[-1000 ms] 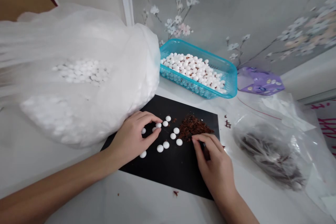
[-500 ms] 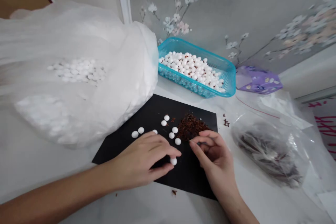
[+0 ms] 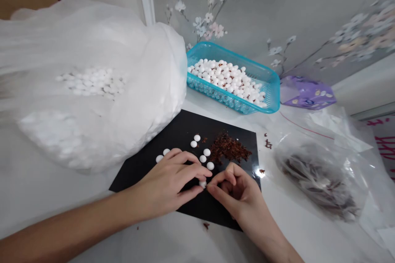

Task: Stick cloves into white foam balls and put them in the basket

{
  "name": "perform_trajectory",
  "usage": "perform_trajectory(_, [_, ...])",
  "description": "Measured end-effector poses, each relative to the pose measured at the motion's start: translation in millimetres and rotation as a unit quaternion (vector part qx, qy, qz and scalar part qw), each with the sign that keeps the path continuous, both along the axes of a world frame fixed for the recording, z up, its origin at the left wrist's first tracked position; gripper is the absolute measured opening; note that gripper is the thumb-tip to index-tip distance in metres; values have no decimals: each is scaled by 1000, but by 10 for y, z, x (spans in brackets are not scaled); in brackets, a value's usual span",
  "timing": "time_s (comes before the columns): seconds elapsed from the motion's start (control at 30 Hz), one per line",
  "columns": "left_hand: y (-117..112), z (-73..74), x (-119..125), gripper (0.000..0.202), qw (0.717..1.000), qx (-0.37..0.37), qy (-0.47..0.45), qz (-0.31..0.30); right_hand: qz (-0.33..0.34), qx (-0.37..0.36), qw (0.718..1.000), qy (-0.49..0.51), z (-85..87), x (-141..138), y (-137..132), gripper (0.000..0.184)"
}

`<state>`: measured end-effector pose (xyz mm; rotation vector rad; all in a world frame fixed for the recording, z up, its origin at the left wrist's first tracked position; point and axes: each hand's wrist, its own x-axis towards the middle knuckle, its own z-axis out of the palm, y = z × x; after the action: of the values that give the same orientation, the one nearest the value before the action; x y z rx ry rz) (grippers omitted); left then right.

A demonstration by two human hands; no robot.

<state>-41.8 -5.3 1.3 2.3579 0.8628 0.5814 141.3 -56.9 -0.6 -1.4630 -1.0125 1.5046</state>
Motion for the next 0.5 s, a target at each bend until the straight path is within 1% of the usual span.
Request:
perform_trajectory(0.17, [-9,11,8,14,1000,16,-2,1,-1,41,998,-46,48,-51,-4,41])
perform_trajectory(0.27, [-21,15,21,12,1000,25,-2,1,-6,44,998,-52,43,-61,-12,41])
perform_trajectory(0.37, [-27,10,31,11,1000,16,1,9,-10,48,997,-55,25,-54,-4,41])
perform_trajectory(0.5, [-27,1,41,11,1000,3,1,14,3,38,998,-53,13,-30,17,39])
